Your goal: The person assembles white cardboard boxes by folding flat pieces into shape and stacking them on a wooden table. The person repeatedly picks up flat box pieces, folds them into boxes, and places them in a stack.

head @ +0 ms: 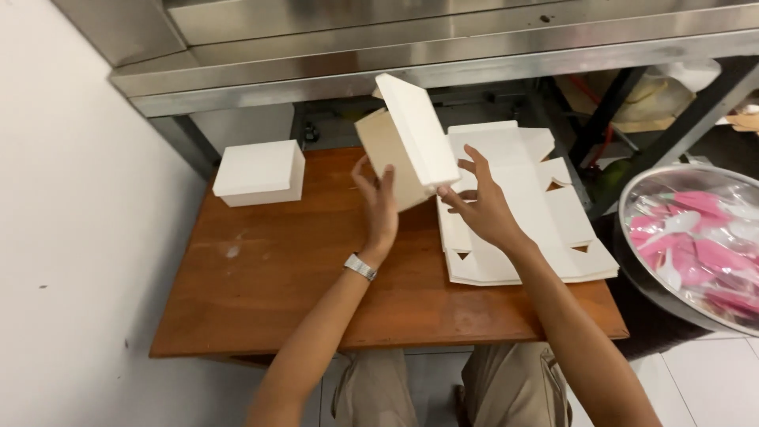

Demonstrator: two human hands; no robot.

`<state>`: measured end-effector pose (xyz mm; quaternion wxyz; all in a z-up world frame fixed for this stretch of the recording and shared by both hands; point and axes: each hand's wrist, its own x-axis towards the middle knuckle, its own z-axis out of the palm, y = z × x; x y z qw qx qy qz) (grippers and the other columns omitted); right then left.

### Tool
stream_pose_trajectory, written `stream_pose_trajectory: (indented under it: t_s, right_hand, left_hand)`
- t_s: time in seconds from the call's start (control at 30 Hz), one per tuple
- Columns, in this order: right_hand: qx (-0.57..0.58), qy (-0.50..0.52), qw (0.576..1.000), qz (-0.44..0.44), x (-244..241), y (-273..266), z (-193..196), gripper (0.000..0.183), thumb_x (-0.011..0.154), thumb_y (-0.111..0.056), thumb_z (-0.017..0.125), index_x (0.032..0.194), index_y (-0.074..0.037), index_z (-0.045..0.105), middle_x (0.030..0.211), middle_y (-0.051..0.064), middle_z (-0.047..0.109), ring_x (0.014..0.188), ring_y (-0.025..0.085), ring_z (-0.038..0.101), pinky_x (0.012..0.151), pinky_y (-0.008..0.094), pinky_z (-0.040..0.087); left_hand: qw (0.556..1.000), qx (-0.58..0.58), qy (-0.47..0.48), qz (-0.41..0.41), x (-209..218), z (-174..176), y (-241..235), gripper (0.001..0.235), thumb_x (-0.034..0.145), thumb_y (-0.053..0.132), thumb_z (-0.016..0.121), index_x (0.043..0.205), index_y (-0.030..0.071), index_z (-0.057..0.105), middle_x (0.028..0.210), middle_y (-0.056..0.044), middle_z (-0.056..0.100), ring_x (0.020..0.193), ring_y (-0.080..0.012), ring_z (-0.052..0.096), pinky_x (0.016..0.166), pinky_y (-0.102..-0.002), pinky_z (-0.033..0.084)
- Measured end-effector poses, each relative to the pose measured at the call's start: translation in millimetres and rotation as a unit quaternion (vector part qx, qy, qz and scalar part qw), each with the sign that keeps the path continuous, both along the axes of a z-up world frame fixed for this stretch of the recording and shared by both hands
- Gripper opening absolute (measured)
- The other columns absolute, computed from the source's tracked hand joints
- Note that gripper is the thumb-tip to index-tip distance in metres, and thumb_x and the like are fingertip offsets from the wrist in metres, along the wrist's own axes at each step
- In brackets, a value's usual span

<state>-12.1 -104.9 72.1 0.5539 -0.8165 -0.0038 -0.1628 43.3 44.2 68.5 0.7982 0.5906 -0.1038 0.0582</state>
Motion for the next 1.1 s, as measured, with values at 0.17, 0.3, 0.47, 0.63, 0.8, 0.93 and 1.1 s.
stream_pose_trajectory:
  t_s: [0.17,0.3,0.47,0.63,0.8,0.93,1.1]
  right_hand:
    - [-0.084,-0.119,0.989,0.016,-0.6,15.3,-7.8,0.099,0.083,-0.003,0.083,0.157,0.005,0.018,0.149,0.037,0.03,0.12,0.054,0.055,0.096,0.057,0.056]
    - [-0.115,-0.229,0.967,-0.003,7.6,13.4,-21.2,0.092,0.082,0.003,0.081,0.156,-0.001,0.025,0.151,0.021,0.03,0.141,0.045,0.038,0.112,0.057,0.044]
    - [-0.014,-0.26,0.965,0.012,4.0,19.7,-23.5,0.085,0.086,-0.002,0.081,0.153,-0.003,0.029,0.146,0.016,0.032,0.134,0.038,0.042,0.111,0.059,0.045]
    - [0.035,-0.261,0.965,0.001,9.3,12.5,-32.2,0.077,0.091,-0.012,0.079,0.154,-0.005,0.035,0.14,0.008,0.037,0.127,0.023,0.043,0.108,0.046,0.048]
    - [-0.18,-0.369,0.909,-0.07,9.2,12.7,-27.6,0.021,0.093,0.002,0.074,0.113,0.001,0.068,0.135,0.016,0.053,0.122,0.036,0.06,0.102,0.044,0.056]
    - [-0.23,-0.438,0.862,-0.108,9.0,17.5,-23.5,0.011,0.09,0.006,0.077,0.099,0.003,0.072,0.124,0.018,0.063,0.115,0.038,0.066,0.095,0.046,0.058]
    - [-0.234,-0.481,0.838,-0.113,12.6,14.2,-36.8,0.009,0.089,0.005,0.08,0.091,-0.001,0.073,0.098,0.009,0.075,0.09,0.028,0.076,0.079,0.037,0.063]
  left_hand:
    - [0.977,0.167,-0.116,0.067,15.0,-29.5,12.4,0.088,0.087,0.043,0.078,0.144,0.008,0.021,0.147,-0.023,0.014,0.139,-0.0529,0.019,0.108,-0.074,0.034]
    - [0.971,0.118,-0.167,0.122,37.7,-65.6,14.9,0.092,0.073,0.037,0.093,0.131,0.013,0.026,0.138,-0.014,0.022,0.13,-0.0371,0.02,0.112,-0.064,0.02]
    - [0.953,0.124,-0.233,0.149,53.8,-74.8,24.8,0.068,0.08,0.047,0.083,0.103,0.008,0.032,0.117,-0.008,0.028,0.132,-0.0359,0.023,0.103,-0.078,-0.017]
    - [0.983,-0.004,-0.179,0.049,45.9,-75.1,21.4,0.061,0.082,0.044,0.081,0.102,0.007,0.037,0.115,-0.007,0.035,0.13,-0.0344,0.029,0.1,-0.071,-0.007]
    - [0.982,-0.138,-0.117,-0.051,36.5,-75.1,18.0,0.053,0.085,0.04,0.079,0.102,0.006,0.042,0.112,-0.007,0.041,0.128,-0.033,0.036,0.098,-0.064,0.004]
    - [0.96,-0.235,-0.067,-0.134,30.4,-75.1,18.7,0.047,0.088,0.038,0.077,0.102,0.006,0.046,0.11,-0.007,0.046,0.126,-0.0319,0.041,0.096,-0.058,0.013]
    - [0.907,-0.352,0.001,-0.232,18.4,-70.7,16.2,0.04,0.091,0.035,0.075,0.102,0.005,0.052,0.107,-0.007,0.052,0.124,-0.0304,0.048,0.094,-0.051,0.024]
